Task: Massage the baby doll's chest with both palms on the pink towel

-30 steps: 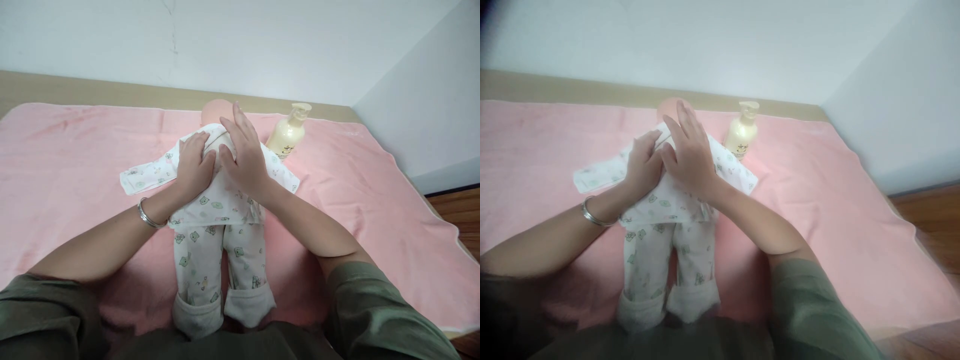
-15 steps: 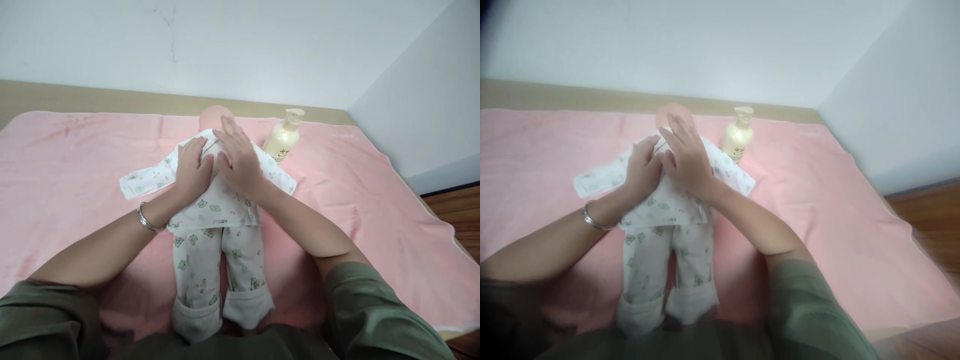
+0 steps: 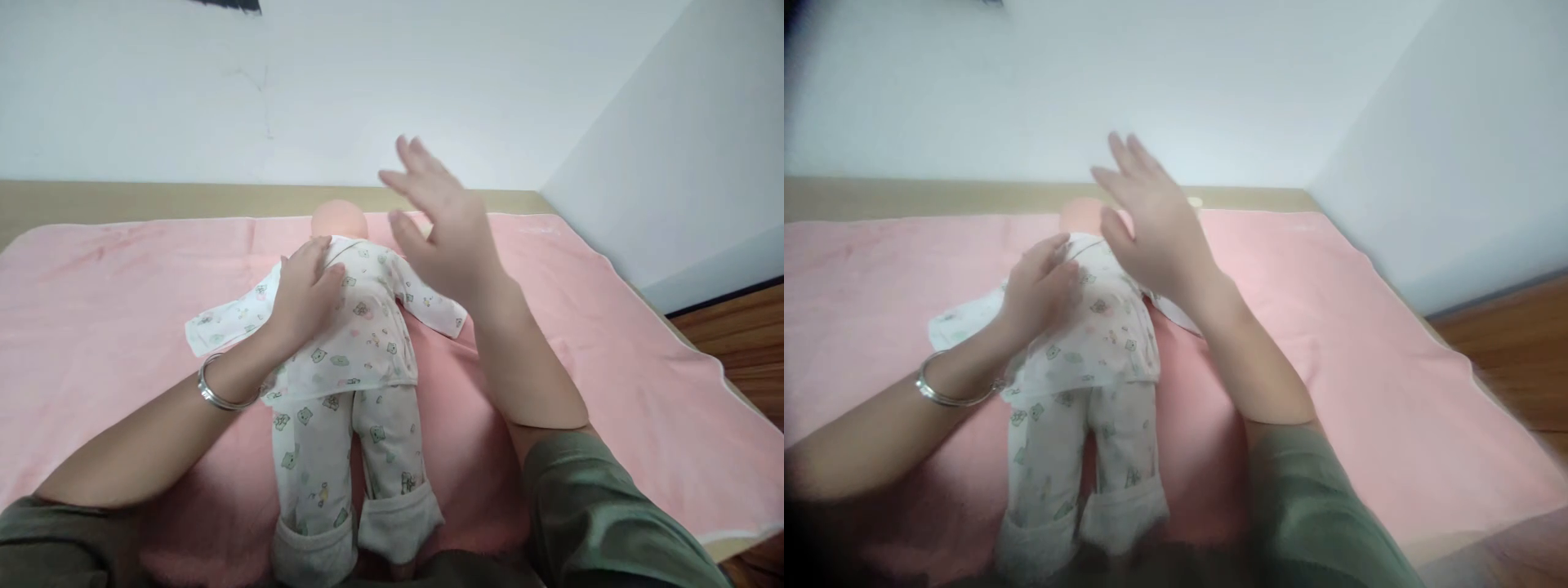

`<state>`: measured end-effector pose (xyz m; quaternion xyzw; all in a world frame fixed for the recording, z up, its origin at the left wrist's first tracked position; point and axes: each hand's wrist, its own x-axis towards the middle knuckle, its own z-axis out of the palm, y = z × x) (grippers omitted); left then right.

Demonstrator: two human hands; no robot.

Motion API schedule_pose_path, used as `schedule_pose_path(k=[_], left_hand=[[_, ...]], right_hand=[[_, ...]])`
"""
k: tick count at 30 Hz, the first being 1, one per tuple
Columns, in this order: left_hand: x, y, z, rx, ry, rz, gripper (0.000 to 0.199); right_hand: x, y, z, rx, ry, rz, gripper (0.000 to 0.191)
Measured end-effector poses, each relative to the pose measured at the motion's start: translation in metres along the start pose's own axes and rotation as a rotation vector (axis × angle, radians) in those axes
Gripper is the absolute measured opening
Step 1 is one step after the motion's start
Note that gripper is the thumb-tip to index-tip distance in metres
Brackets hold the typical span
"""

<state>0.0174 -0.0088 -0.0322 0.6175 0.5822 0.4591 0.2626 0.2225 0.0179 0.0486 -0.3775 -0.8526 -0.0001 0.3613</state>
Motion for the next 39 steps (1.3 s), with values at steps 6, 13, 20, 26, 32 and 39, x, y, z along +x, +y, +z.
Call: schedule_pose_path(k=[6, 13, 20, 26, 32, 39], left_hand=[[0.037, 0.056, 0.022, -0.471, -0.118, -0.096, 0.04], [0.074, 0.097, 0.048, -0.651, -0.412, -0.191, 0.063], [0.084, 0.098, 0.071, -0.642, -0.337, -0.14, 0.052], [0.074, 0.086, 0.057, -0.591, -0.343, -0.218, 0.05], [0.048, 0.075, 0.007, -0.675, -0.543, -0.304, 0.056], [0.027, 0.081, -0.049, -0.775, -0.489, -0.308, 0.045]], right_hand=[[0.008, 0.032, -0.021, -0.045, 0.327, 0.19, 0.052], [0.016, 0.067, 0.014, -0.186, 0.312, 0.26, 0.064], [0.016, 0.08, 0.042, -0.132, 0.079, 0.239, 0.055], [0.018, 0.068, 0.034, -0.233, 0.044, 0.44, 0.05], [0.021, 0.071, 0.038, -0.259, 0.064, 0.467, 0.041], [0.031, 0.061, 0.041, -0.284, 0.048, 0.575, 0.029]])
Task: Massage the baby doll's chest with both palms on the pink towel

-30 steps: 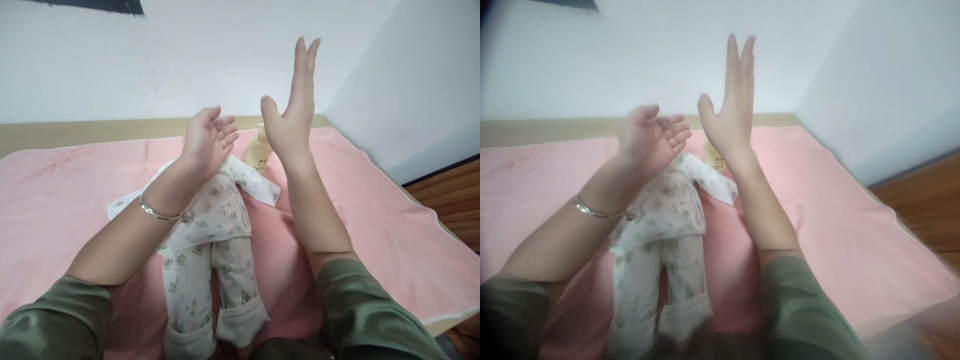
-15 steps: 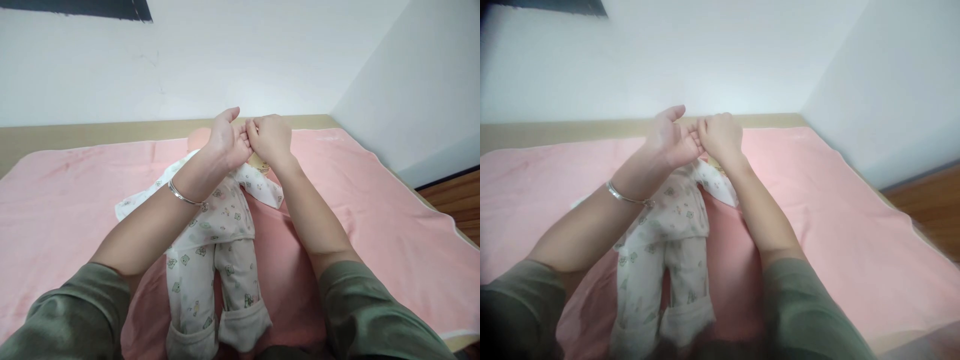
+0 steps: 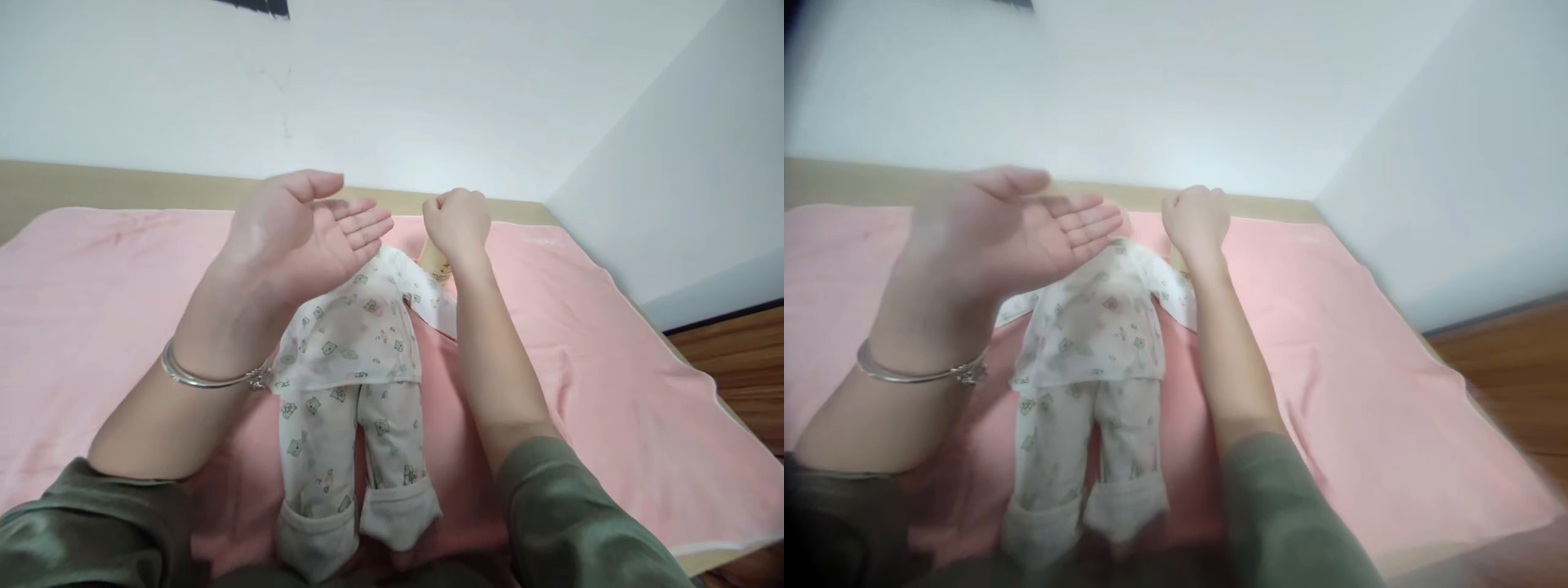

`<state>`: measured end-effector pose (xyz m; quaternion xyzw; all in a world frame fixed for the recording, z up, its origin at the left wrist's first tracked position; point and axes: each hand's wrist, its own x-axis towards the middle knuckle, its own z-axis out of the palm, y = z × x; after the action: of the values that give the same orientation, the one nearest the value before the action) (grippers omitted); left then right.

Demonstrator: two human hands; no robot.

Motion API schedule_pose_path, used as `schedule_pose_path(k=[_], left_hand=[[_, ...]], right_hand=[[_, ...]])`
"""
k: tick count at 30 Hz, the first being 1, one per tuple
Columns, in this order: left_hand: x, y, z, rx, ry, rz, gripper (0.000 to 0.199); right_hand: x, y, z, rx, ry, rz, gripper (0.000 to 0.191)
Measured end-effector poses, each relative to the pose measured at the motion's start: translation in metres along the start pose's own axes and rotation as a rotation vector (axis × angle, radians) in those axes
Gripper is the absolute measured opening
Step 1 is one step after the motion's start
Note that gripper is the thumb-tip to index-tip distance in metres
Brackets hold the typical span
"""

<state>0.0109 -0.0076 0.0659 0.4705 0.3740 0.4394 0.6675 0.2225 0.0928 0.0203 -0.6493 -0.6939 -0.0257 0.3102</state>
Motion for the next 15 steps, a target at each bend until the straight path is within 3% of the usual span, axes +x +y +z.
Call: schedule_pose_path(k=[6, 10, 15], left_hand=[[-0.032, 0.025, 0.003, -0.054, 0.225, 0.066, 0.054], [-0.049, 0.031, 0.0, 0.079, 0.218, 0.1, 0.055], [-0.065, 0.035, -0.005, 0.0, 0.175, 0.148, 0.059]], right_hand=[[-0.002, -0.006, -0.005, -0.062, -0.018, 0.056, 0.027], [-0.005, -0.007, -0.009, -0.112, -0.034, 0.085, 0.028], [-0.005, -0.008, -0.009, -0.132, -0.015, 0.094, 0.031]])
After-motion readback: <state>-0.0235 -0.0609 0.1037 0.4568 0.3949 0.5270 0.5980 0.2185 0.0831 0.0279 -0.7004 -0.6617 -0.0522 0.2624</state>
